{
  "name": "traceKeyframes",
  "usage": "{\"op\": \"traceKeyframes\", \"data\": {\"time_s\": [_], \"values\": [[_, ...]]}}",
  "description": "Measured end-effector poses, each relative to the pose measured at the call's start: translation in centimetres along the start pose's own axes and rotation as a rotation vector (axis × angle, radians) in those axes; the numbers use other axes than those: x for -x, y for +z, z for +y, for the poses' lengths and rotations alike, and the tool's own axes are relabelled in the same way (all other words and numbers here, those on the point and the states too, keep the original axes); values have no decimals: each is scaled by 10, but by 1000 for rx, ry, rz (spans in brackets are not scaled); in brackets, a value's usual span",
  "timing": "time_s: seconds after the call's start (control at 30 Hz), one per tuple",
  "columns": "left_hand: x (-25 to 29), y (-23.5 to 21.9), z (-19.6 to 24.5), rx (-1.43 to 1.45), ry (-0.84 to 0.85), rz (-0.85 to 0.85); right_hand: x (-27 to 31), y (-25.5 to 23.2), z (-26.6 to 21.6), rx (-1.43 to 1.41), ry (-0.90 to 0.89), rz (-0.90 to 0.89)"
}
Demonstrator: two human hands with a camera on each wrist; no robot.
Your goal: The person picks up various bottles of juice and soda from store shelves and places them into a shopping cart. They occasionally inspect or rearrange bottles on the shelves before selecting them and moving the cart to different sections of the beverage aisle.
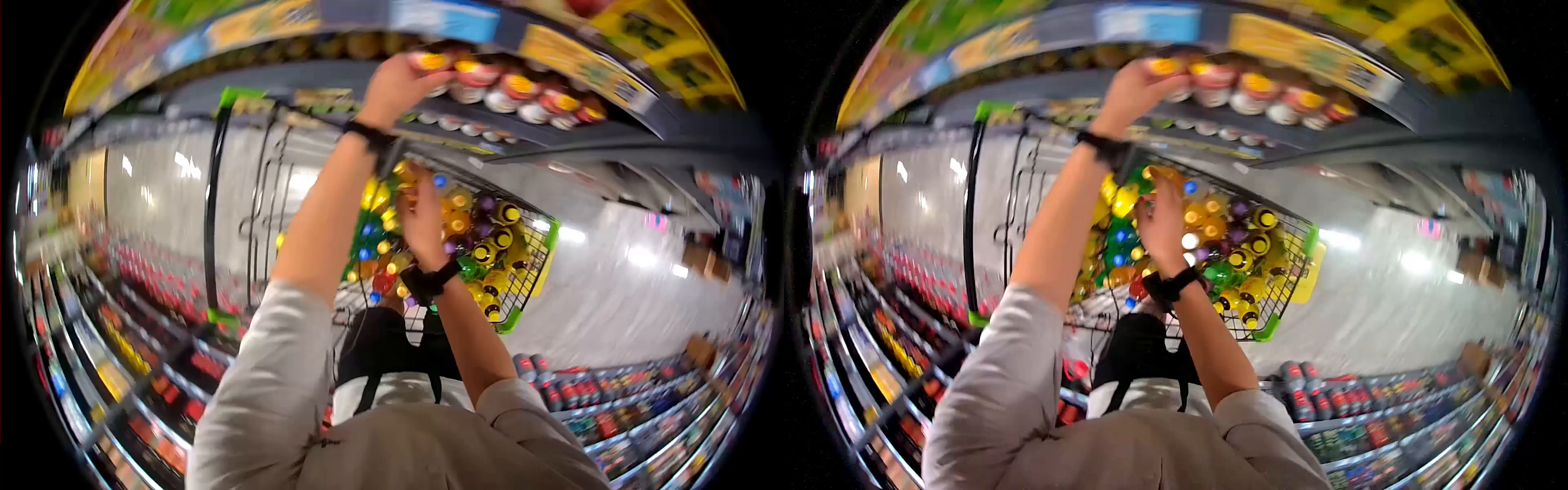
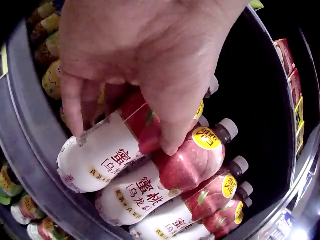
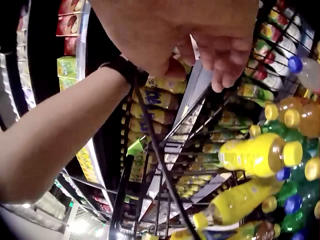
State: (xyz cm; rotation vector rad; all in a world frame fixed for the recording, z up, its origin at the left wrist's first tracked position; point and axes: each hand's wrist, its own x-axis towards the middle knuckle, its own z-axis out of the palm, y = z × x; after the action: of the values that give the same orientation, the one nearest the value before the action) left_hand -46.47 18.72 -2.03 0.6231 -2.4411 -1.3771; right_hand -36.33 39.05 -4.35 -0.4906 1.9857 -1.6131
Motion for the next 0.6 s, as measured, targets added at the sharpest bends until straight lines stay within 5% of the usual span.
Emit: {"op": "traceKeyframes", "data": {"time_s": [0.03, 0.1, 0.17, 0.27, 0.3, 0.4, 0.43, 0.53, 0.6], "values": [[3, -8, 13, -145, -67, -54, 12, 8, 6, 67, -8, -14], [7, 1, -12, -18, 38, -1, 32, 20, 32, 340, -343, -50], [50, -2, -2, -95, 161, 347, 57, 29, 24, 129, -1, -244], [146, -56, 38, 35, 138, 246, 85, 44, 66, 391, -31, -434], [182, -72, 43, -6, 149, 255, 95, 54, 41, 86, 54, -373], [288, -115, 35, -121, -102, 226, 105, 79, 19, 514, -54, -565], [322, -123, 26, -199, -233, 262, 114, 90, 40, 357, -122, -581], [428, -153, -18, -329, -557, 268, 132, 120, 55, 527, -171, -812], [453, -156, -28, -375, -542, 188, 134, 131, 56, 547, -10, -924]]}}
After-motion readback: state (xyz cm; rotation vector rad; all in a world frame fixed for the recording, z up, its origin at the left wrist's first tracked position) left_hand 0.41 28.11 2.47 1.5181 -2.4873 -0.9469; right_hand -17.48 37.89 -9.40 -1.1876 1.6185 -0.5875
